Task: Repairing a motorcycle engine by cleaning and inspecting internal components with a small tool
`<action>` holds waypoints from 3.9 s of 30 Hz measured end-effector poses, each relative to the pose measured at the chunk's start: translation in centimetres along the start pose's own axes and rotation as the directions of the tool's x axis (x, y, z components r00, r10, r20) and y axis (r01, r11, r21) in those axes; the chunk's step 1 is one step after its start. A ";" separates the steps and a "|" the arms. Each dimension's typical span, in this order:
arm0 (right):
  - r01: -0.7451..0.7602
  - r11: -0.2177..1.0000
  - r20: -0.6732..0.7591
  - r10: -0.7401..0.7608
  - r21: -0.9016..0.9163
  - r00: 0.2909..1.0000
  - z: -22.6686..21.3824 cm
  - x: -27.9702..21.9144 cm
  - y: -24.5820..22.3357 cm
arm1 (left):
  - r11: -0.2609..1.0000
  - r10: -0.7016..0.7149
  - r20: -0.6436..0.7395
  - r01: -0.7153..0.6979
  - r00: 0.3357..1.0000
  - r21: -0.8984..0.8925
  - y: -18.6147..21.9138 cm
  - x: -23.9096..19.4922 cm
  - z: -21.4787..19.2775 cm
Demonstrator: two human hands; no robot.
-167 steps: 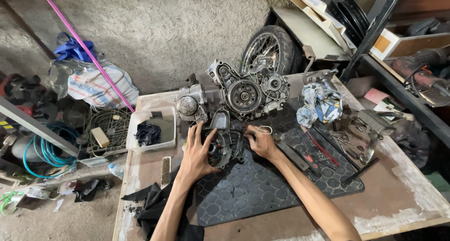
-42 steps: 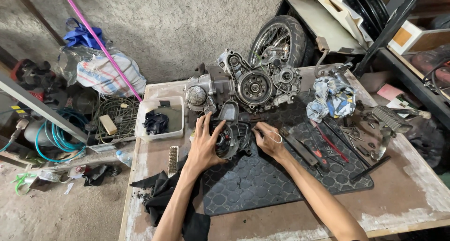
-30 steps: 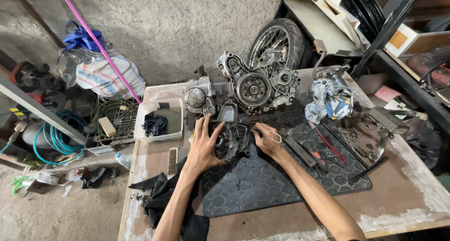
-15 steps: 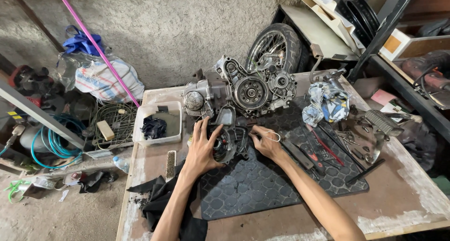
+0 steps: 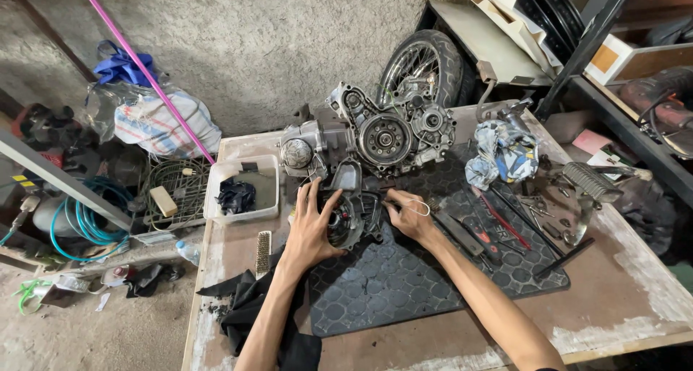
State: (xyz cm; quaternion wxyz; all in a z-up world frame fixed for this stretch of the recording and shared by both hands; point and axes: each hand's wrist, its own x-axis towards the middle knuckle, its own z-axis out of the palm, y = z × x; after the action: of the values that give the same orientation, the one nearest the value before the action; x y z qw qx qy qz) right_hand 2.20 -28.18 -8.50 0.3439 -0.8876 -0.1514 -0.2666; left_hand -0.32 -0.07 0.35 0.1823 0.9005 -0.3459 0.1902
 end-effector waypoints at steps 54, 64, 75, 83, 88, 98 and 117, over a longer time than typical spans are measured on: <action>-0.291 0.953 0.058 0.287 0.080 0.956 0.1 1.5 1.1 | 0.994 0.085 -0.047 -0.088 0.995 -0.067 -1.3 0.2 1.1; -0.555 0.817 0.282 0.501 0.158 0.818 -6.6 3.2 -4.0 | 0.986 0.112 -0.196 -0.134 0.974 -0.104 0.3 -1.1 5.3; -0.444 0.878 0.396 0.349 0.178 0.849 -7.2 3.3 1.6 | 0.978 0.126 -0.316 -0.171 0.940 -0.118 1.3 0.1 5.7; -0.485 0.854 0.392 0.388 0.188 0.834 -8.4 3.5 1.0 | 0.981 0.139 -0.268 -0.170 0.953 -0.095 1.3 0.6 4.8; -0.416 0.895 0.261 0.367 0.163 0.893 -10.7 3.6 -1.7 | 0.981 0.159 -0.261 -0.182 0.952 -0.068 1.8 0.6 4.9; -0.060 0.990 0.002 0.060 0.131 0.998 -4.4 0.5 3.7 | 0.967 0.064 -0.095 -0.085 0.993 -0.239 2.4 0.3 2.7; 0.228 0.973 -0.045 -0.230 -0.047 0.972 -2.8 0.4 1.9 | 0.916 0.083 -0.358 -0.213 0.930 -0.341 0.1 -0.7 6.7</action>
State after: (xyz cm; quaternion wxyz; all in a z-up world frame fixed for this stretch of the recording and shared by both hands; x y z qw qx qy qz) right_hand 2.33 -31.47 -7.59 0.2961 -0.8641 -0.2385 -0.3298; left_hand 0.52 -2.83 -5.73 0.3916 0.7742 -0.4074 0.2853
